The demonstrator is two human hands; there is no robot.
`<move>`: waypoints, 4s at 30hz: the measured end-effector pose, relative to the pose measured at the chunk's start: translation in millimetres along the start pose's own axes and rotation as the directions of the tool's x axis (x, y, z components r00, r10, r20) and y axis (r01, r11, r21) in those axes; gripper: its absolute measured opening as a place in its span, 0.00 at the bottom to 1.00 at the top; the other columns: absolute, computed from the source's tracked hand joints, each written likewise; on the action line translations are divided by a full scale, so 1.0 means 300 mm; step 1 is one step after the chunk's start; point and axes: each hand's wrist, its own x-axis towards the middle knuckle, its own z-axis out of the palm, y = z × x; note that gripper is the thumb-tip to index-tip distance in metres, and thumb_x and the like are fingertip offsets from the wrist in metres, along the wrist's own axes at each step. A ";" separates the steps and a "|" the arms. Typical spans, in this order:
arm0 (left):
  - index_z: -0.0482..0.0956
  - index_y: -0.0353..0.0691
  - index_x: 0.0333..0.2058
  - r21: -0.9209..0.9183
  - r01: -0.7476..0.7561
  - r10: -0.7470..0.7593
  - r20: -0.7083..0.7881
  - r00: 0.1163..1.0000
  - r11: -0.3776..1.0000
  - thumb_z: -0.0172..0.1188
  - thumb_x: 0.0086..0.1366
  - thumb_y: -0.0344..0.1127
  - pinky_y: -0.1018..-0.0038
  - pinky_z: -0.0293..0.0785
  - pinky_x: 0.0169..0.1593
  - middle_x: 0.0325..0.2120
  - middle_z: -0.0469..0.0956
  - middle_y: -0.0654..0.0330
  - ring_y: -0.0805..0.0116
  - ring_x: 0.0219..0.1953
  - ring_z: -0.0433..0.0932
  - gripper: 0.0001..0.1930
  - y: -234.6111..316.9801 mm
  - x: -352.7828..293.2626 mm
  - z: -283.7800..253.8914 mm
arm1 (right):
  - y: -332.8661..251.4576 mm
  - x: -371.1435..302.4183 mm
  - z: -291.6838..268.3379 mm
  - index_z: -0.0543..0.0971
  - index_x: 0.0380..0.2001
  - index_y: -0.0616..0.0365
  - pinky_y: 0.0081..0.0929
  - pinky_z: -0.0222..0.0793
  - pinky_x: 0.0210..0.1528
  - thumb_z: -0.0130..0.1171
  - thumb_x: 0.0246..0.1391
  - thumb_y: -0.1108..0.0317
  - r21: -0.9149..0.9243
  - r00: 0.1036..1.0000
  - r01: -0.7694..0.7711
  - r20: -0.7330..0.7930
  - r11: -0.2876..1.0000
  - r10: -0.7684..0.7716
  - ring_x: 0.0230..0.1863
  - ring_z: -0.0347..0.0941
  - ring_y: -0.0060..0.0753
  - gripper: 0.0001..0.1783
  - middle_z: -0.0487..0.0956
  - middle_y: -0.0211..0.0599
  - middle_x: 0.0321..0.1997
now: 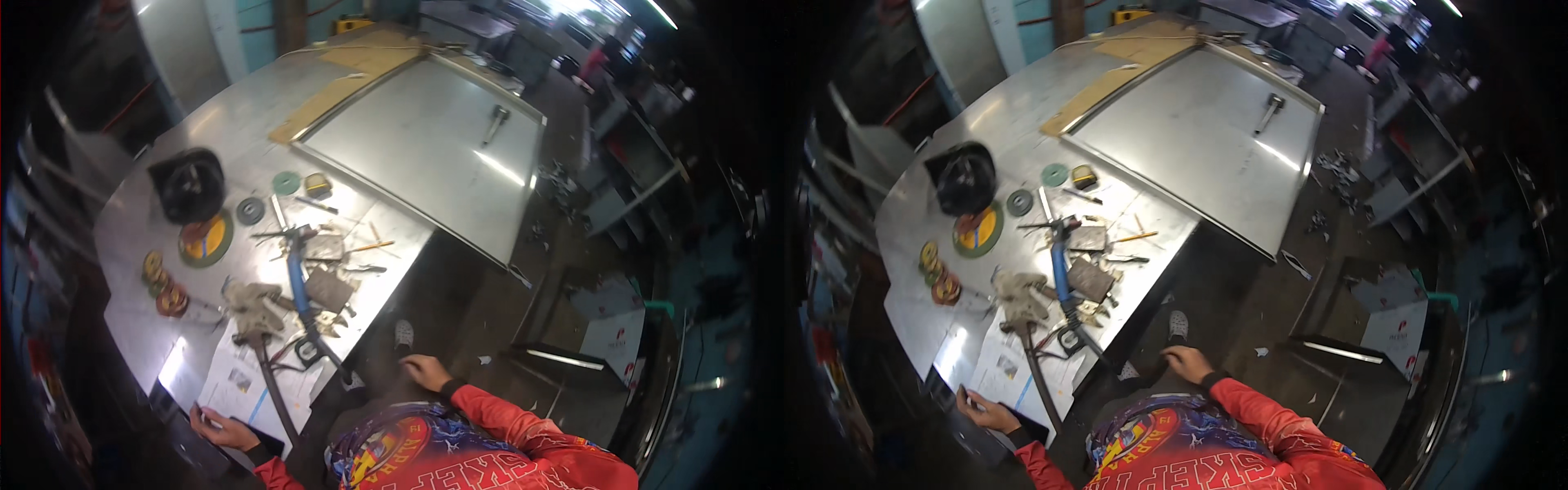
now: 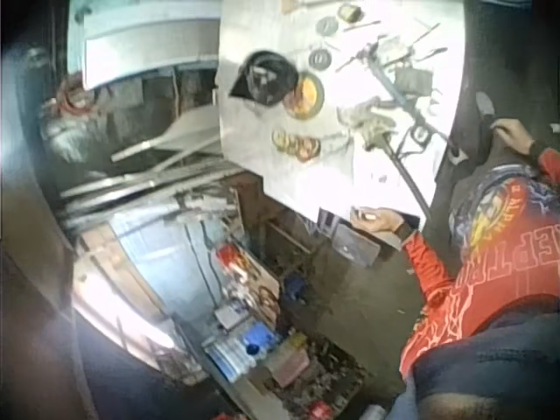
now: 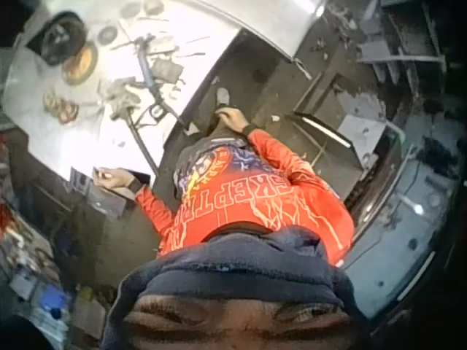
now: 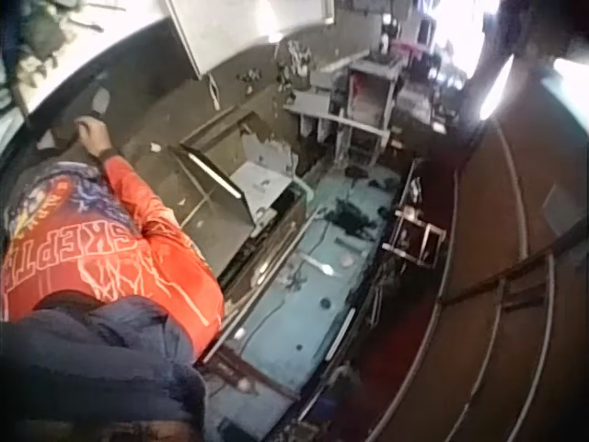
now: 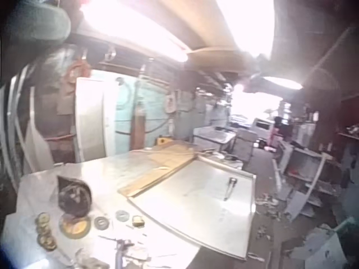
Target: The person welds the edges of a metal tray using a welding torch and a filler rod. Afterward, the person turns the metal tray on the workbench and picks up a long metal frame.
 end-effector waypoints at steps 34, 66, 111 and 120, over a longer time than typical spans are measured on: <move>0.79 0.44 0.52 -0.334 -0.661 0.557 0.816 0.154 0.672 0.65 0.59 0.33 0.59 0.78 0.51 0.52 0.78 0.54 0.53 0.53 0.78 0.21 1.316 -0.754 1.329 | 0.872 -0.169 -1.485 0.83 0.36 0.64 0.28 0.73 0.34 0.63 0.62 0.66 0.113 0.674 -0.464 -0.599 0.879 0.433 0.29 0.81 0.36 0.10 0.84 0.43 0.30; 0.83 0.35 0.23 -0.483 -0.647 0.306 0.875 -0.374 0.591 0.49 0.70 0.64 0.51 0.79 0.41 0.26 0.82 0.41 0.41 0.32 0.83 0.35 1.292 -0.178 1.917 | 0.224 1.023 -0.738 0.77 0.40 0.59 0.50 0.77 0.47 0.56 0.59 0.67 -0.215 0.964 -0.189 0.147 0.958 0.223 0.45 0.79 0.55 0.09 0.79 0.49 0.43; 0.68 0.44 0.62 -0.049 -0.443 0.186 0.944 0.272 0.895 0.64 0.60 0.48 0.48 0.77 0.55 0.58 0.70 0.47 0.43 0.60 0.70 0.34 2.517 -1.374 2.990 | 1.756 1.012 -2.539 0.59 0.68 0.59 0.46 0.70 0.62 0.63 0.59 0.39 0.938 0.661 -0.316 0.109 0.143 0.742 0.60 0.73 0.49 0.47 0.73 0.54 0.63; 0.74 0.37 0.50 0.100 -0.527 0.310 0.710 0.632 0.844 0.69 0.57 0.43 0.51 0.75 0.53 0.49 0.72 0.43 0.41 0.52 0.72 0.25 2.645 -1.465 2.950 | 1.955 1.820 -2.622 0.66 0.67 0.60 0.42 0.63 0.66 0.65 0.56 0.57 0.869 0.663 -0.477 0.259 0.129 0.703 0.66 0.67 0.46 0.38 0.73 0.49 0.62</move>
